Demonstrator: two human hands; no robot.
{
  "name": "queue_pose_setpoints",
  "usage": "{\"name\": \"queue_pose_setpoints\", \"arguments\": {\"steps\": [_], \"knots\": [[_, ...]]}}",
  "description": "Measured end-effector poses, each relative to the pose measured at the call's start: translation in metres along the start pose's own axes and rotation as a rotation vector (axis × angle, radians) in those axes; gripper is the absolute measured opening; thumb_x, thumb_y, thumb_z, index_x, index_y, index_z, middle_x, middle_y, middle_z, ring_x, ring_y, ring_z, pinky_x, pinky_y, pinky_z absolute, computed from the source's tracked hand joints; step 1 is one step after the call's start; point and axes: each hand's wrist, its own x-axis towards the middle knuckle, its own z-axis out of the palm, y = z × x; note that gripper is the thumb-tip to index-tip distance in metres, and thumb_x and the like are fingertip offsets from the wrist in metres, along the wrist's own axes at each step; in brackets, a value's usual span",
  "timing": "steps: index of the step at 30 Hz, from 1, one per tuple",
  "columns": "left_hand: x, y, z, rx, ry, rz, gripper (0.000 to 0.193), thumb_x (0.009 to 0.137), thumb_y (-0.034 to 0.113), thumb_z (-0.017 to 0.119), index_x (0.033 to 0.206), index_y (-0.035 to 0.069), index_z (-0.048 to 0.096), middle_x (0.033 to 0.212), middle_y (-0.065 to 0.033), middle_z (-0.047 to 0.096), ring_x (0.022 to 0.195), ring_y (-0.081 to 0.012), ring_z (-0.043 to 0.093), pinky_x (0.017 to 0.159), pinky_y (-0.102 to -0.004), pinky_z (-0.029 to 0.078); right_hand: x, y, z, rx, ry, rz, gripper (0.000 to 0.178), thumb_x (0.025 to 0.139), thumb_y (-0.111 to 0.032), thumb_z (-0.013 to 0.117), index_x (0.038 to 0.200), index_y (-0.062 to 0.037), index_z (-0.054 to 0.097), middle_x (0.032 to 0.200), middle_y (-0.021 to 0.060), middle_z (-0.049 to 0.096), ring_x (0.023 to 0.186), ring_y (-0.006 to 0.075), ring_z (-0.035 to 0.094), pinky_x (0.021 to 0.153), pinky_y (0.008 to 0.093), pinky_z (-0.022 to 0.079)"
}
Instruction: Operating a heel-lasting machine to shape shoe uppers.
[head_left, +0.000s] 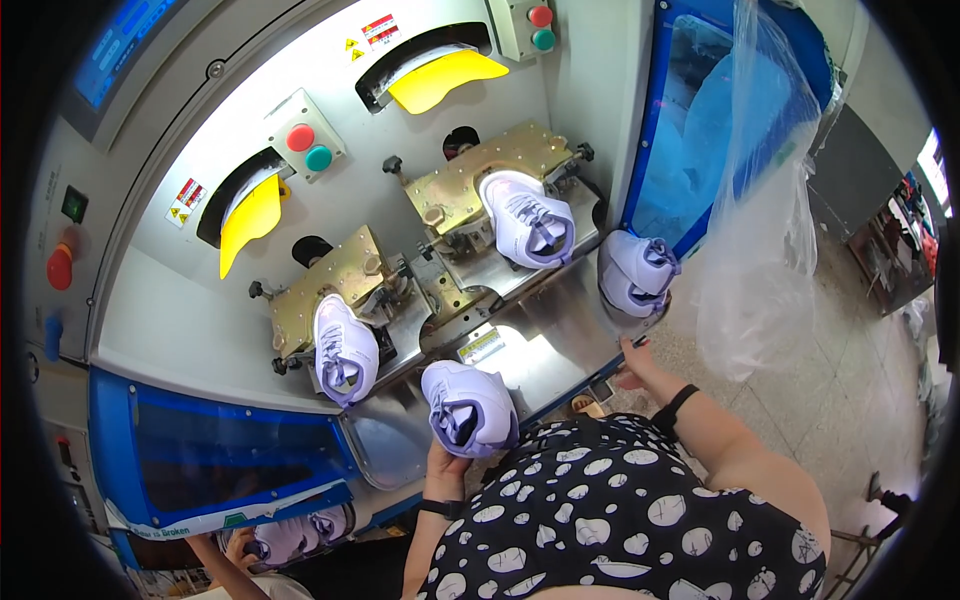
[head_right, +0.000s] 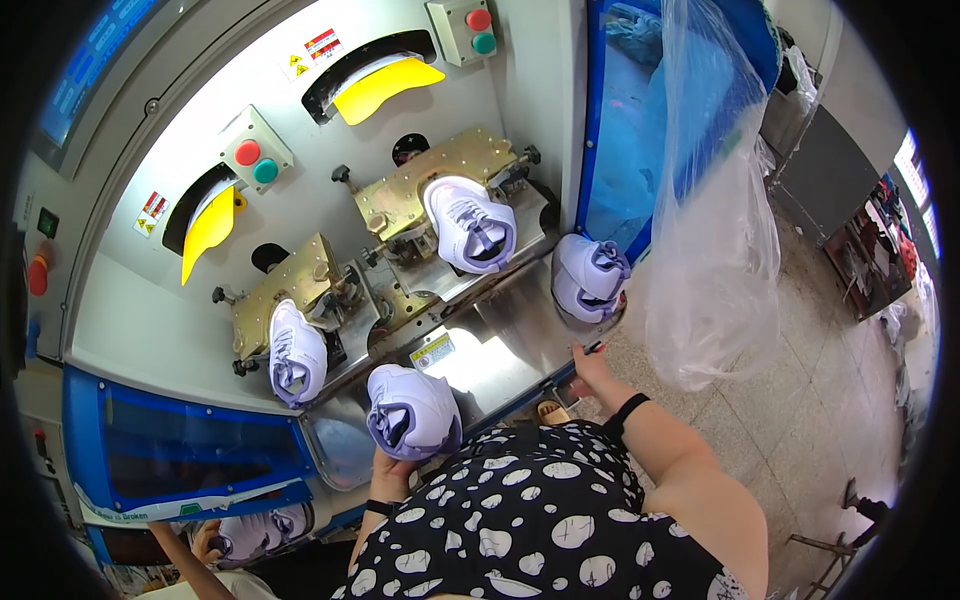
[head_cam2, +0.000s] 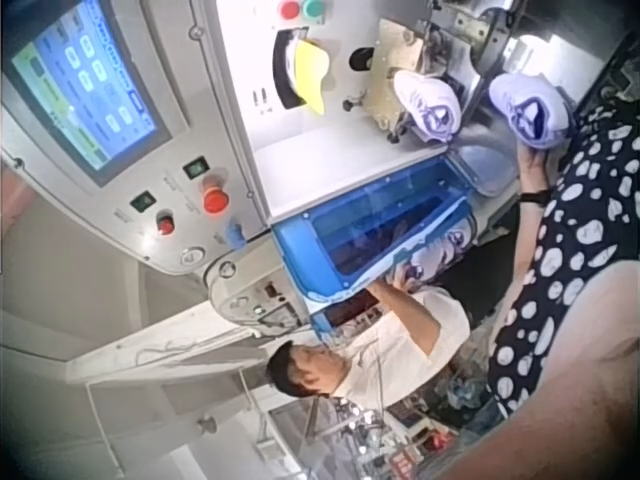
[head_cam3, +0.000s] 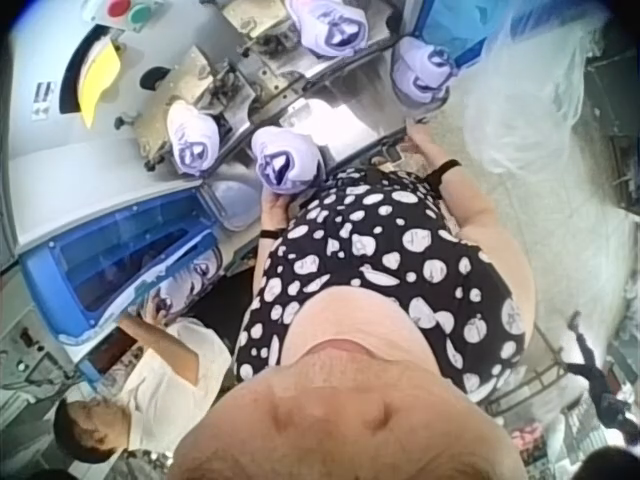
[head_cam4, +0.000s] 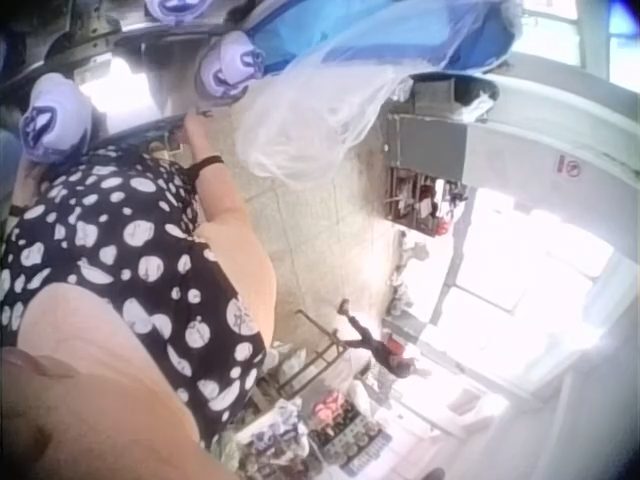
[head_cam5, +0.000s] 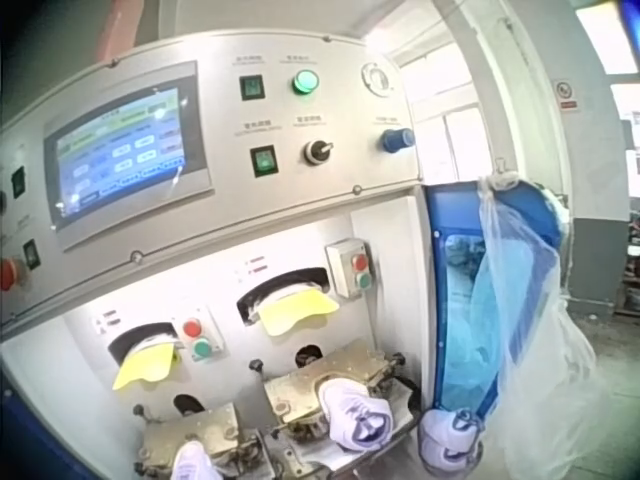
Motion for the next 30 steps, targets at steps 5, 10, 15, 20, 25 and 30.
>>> {"name": "queue_pose_setpoints", "arguments": {"steps": [5,10,15,20,25,30], "knots": [[-0.003,0.003,0.019,0.109,-0.041,0.027,0.065,0.087,0.048,0.059,0.133,0.005,0.046,0.133,-0.0146,0.052,0.121,-0.0295,0.051,0.105,-0.0466,0.04,-0.116,-0.05,0.013,-0.741,0.259,-1.216,0.038,0.082,-0.032,0.066,0.112,-0.0105,0.06,0.098,0.0105,0.063,0.082,0.0325,0.064,0.064,0.0332,0.052],[-0.002,0.004,0.039,0.011,-0.12,-0.03,0.057,0.087,0.039,0.062,0.133,0.008,0.047,0.132,-0.0125,0.053,0.121,-0.0284,0.051,0.106,-0.0481,0.037,-0.133,-0.161,0.025,-0.507,0.679,-1.817,0.038,0.074,-0.021,0.074,0.106,-0.0108,0.057,0.096,0.009,0.059,0.085,0.0272,0.061,0.07,0.0356,0.051],[-0.01,0.008,0.037,0.088,-0.158,0.052,0.075,0.073,0.046,0.075,0.132,0.01,0.048,0.131,-0.0092,0.054,0.121,-0.0268,0.051,0.107,-0.0476,0.036,-0.11,-0.206,0.02,-0.39,0.187,-1.52,0.027,0.076,-0.015,0.072,0.096,-0.0044,0.057,0.087,0.0096,0.059,0.076,0.026,0.059,0.068,0.0343,0.047],[-0.019,0.017,0.014,0.08,-0.076,0.151,0.072,0.077,0.048,0.071,0.133,0.01,0.047,0.131,-0.0091,0.054,0.121,-0.0278,0.05,0.106,-0.0484,0.037,-0.152,-0.208,0.03,-0.216,0.2,-1.249,0.022,0.079,-0.013,0.071,0.086,-0.0019,0.054,0.073,0.0034,0.051,0.067,0.0106,0.045,0.06,0.026,0.038],[-0.028,0.017,-0.011,0.094,0.121,0.242,0.062,0.09,0.047,0.057,0.136,0.009,0.042,0.134,-0.0101,0.05,0.121,-0.028,0.05,0.104,-0.0489,0.038,-0.223,-0.178,0.041,-0.382,-0.215,-1.575,0.022,0.073,-0.008,0.074,0.087,-0.0018,0.057,0.076,0.0088,0.054,0.066,0.0209,0.053,0.058,0.0274,0.042],[-0.035,0.012,-0.017,0.011,0.123,0.333,0.061,0.088,0.044,0.062,0.133,0.007,0.045,0.129,-0.0083,0.055,0.118,-0.0238,0.052,0.103,-0.0431,0.039,-0.238,-0.153,0.092,-0.627,-0.482,-1.906,0.029,0.065,-0.011,0.079,0.087,-0.0066,0.06,0.077,0.0072,0.058,0.064,0.0251,0.059,0.055,0.0328,0.047]]}}
